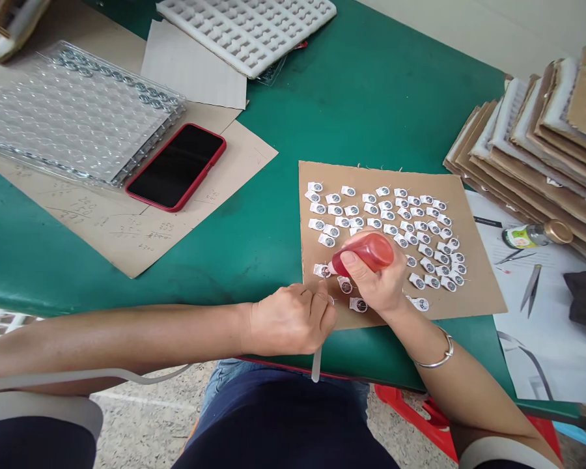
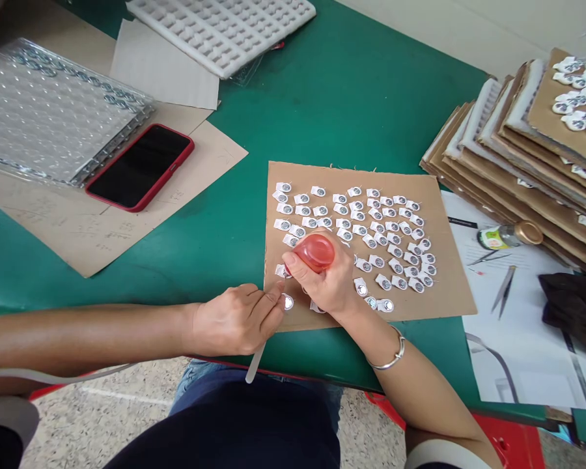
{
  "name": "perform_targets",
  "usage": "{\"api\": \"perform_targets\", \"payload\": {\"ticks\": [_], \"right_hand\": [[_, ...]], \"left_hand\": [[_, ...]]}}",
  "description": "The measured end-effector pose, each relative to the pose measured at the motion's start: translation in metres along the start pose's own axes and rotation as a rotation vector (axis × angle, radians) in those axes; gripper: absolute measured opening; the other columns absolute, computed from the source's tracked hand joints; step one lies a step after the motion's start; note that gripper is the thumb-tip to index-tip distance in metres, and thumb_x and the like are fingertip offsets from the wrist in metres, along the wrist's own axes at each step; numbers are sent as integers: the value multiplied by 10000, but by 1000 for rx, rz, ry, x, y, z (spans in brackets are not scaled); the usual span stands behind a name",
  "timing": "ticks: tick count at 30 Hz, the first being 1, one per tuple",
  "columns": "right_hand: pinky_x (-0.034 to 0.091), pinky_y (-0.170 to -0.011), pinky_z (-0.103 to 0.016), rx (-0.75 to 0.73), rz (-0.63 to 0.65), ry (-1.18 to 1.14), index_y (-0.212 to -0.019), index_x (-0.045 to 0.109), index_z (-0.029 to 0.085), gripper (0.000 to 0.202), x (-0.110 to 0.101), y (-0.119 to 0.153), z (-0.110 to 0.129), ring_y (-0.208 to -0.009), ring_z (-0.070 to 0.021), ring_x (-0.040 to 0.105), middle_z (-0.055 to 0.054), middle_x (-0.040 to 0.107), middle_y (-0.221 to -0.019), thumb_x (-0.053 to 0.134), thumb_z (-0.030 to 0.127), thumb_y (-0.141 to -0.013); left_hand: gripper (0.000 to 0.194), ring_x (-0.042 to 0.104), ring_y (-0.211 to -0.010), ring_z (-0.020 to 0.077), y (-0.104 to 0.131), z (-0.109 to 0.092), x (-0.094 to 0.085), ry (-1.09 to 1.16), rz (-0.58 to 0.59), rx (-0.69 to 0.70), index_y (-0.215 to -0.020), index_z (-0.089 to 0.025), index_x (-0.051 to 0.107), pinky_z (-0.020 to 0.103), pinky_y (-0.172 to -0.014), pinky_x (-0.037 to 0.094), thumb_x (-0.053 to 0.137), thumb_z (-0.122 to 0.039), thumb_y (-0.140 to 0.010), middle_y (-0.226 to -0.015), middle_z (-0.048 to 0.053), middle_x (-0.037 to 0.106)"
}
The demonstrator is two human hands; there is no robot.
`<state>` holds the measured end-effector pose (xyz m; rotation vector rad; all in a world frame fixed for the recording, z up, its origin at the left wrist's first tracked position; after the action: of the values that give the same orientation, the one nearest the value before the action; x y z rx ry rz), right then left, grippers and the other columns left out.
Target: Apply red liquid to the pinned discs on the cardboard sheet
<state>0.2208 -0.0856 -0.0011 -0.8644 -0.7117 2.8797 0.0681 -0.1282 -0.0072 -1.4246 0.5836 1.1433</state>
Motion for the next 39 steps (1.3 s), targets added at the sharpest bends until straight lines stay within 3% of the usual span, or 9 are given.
{"api": "perform_targets", "payload": {"ticks": [18,39], "right_hand": [[497,-620,-324,15,-15,-42,-816,609,207,92,1,0,-3,-709,-154,594,-15,614,-755,663,237,-747],[504,-628,-337,28,-42,-49,-758,593,195,95,2,-3,-7,-668,-144,585,-17,598,-725,647,273,-763]], "left_hand": [[161,651,-645,195,0,2,-1,-4,11,3,-782,-76,557,244,-413,437,406,-65,-836,-779,175,678],[113,607,-565,182,1,3,2,47,-1,-17,-745,-100,546,252,-414,431,456,-81,-809,-632,95,631]]}}
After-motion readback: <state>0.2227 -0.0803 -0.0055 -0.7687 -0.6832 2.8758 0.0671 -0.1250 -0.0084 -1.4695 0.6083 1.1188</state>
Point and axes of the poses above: each hand's wrist, its own y-axis away from the middle knuckle, its own x-axis out of the palm, z = x × y, the point moved 3 cm from there along -y, towards the middle knuckle
